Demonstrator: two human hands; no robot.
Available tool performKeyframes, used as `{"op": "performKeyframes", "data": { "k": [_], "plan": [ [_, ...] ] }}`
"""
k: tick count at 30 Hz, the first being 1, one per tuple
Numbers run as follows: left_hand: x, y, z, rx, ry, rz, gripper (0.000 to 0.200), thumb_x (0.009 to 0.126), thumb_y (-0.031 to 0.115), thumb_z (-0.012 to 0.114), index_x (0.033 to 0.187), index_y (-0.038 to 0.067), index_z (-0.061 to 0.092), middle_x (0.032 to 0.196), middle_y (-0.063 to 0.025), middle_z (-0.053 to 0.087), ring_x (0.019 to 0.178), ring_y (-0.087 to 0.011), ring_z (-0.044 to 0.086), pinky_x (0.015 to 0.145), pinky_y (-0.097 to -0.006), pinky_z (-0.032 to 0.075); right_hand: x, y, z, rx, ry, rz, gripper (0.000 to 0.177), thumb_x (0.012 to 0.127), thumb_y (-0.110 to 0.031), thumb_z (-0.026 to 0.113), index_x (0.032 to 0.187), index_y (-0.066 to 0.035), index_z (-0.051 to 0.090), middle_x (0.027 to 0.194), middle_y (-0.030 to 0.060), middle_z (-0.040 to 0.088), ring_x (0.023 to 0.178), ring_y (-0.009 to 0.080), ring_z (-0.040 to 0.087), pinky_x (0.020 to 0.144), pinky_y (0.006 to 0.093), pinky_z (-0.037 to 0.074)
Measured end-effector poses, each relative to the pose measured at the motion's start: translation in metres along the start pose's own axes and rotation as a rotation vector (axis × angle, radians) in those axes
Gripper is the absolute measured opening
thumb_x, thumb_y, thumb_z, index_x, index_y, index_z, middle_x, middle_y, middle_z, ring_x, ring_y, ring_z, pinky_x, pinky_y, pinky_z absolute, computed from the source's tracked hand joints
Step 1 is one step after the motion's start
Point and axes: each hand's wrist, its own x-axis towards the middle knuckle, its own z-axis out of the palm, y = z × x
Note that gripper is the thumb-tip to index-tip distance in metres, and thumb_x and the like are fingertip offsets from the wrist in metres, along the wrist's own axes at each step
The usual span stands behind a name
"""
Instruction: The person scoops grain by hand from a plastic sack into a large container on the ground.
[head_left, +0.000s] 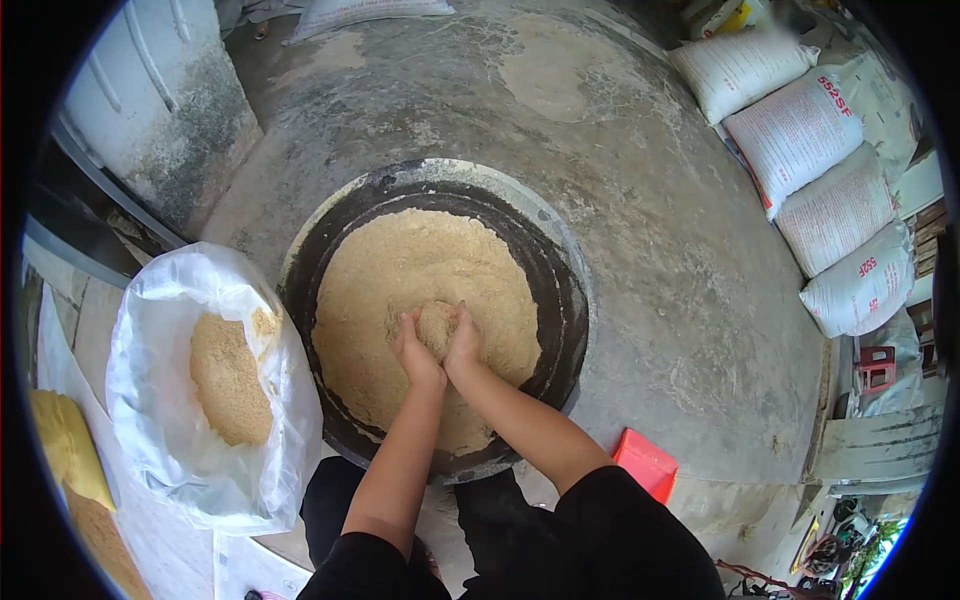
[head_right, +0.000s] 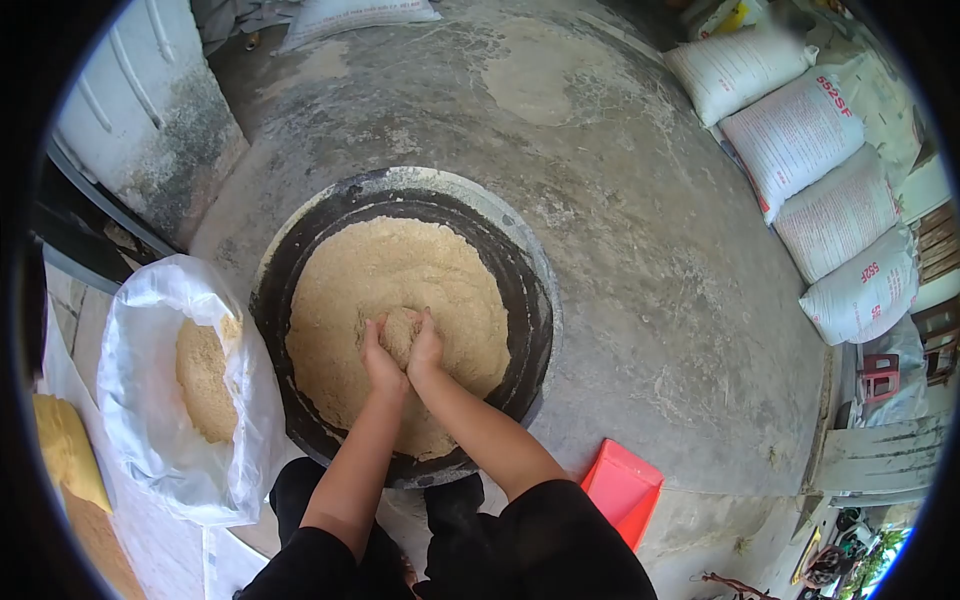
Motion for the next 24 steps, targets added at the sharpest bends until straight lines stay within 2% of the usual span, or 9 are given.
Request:
{"op": "performKeyframes", "data": {
  "k": [1,4,9,12,14,17,20,22,24],
  "plan": [
    [0.0,0.005,0.002,-0.045,-0.033,-0.006,0.039,0.091,0.026,0.044,0.108,-0.007,0.054,0.105,-0.0154,0.056,0.099,-0.022,0.053,0.089,-0.0324,0.039,0.0,-0.002,0.005,0.199,-0.019,0.114,0.044,0.091,-0.036,0.037,0.101,0.002,0.057,0.097,0.0153,0.058,0.09,0.0247,0.055,0.083,0.0347,0.044],
    [-0.022,0.046,0.022,-0.128,-0.059,0.042,0.035,0.091,0.024,0.045,0.104,-0.006,0.057,0.103,-0.0139,0.058,0.095,-0.0195,0.054,0.088,-0.0307,0.04,-0.039,-0.049,0.038,0.401,-0.076,0.097,0.036,0.088,-0.035,0.042,0.099,-0.003,0.056,0.1,0.0135,0.055,0.093,0.0255,0.053,0.083,0.0366,0.044],
    [-0.061,0.134,0.039,-0.098,-0.134,0.331,0.031,0.091,0.022,0.045,0.104,-0.004,0.057,0.102,-0.0106,0.058,0.094,-0.0166,0.054,0.084,-0.0292,0.044,-0.125,-0.118,0.104,0.318,-0.294,0.044,0.033,0.088,-0.034,0.044,0.099,-0.004,0.053,0.099,0.0121,0.055,0.092,0.0234,0.054,0.083,0.0353,0.044],
    [-0.097,0.196,0.035,-0.122,-0.212,0.529,0.029,0.092,0.019,0.045,0.104,-0.004,0.059,0.103,-0.0101,0.06,0.095,-0.0117,0.053,0.086,-0.026,0.04,-0.172,-0.128,0.142,0.289,-0.448,-0.059,0.035,0.09,-0.031,0.04,0.098,0.0,0.054,0.095,0.0126,0.056,0.09,0.0229,0.056,0.079,0.0336,0.045],
    [-0.105,0.228,0.022,-0.151,-0.159,0.672,0.028,0.091,0.017,0.046,0.105,-0.004,0.058,0.105,-0.0104,0.059,0.099,-0.0127,0.052,0.088,-0.0263,0.039,-0.192,-0.121,0.166,0.16,-0.745,-0.141,0.037,0.092,-0.028,0.036,0.103,0.003,0.054,0.101,0.0137,0.056,0.094,0.0227,0.055,0.084,0.0318,0.042],
    [-0.099,0.26,-0.013,0.081,0.049,0.945,0.033,0.091,0.016,0.045,0.116,-0.005,0.051,0.112,-0.0123,0.054,0.103,-0.0163,0.051,0.089,-0.0273,0.039,-0.222,-0.094,0.198,-0.283,-1.045,-0.562,0.04,0.094,-0.026,0.035,0.104,0.007,0.055,0.115,0.0162,0.053,0.108,0.0243,0.049,0.094,0.0311,0.034],
    [-0.082,0.266,-0.054,0.345,0.259,1.048,0.035,0.089,0.013,0.047,0.119,-0.004,0.047,0.119,-0.0137,0.051,0.108,-0.0174,0.049,0.092,-0.0272,0.037,-0.225,-0.07,0.206,-0.315,-1.084,-0.498,0.038,0.094,-0.025,0.037,0.102,0.006,0.057,0.12,0.0166,0.049,0.113,0.0254,0.045,0.095,0.0325,0.033],
    [-0.088,0.261,-0.056,0.326,0.201,1.055,0.034,0.088,0.014,0.049,0.117,-0.005,0.049,0.118,-0.0154,0.051,0.111,-0.0203,0.047,0.095,-0.0299,0.034,-0.211,-0.074,0.196,-0.464,-0.978,-0.948,0.037,0.094,-0.024,0.037,0.107,0.006,0.055,0.125,0.0159,0.045,0.116,0.0262,0.043,0.097,0.0341,0.032],
    [-0.096,0.252,-0.05,0.408,0.163,1.115,0.028,0.087,0.013,0.051,0.109,-0.003,0.055,0.113,-0.0155,0.055,0.109,-0.023,0.049,0.094,-0.0321,0.035,-0.19,-0.083,0.182,-0.384,-0.879,-0.842,0.039,0.094,-0.026,0.035,0.115,0.002,0.051,0.114,0.01,0.054,0.108,0.0174,0.047,0.096,0.0323,0.032]
  ]
}}
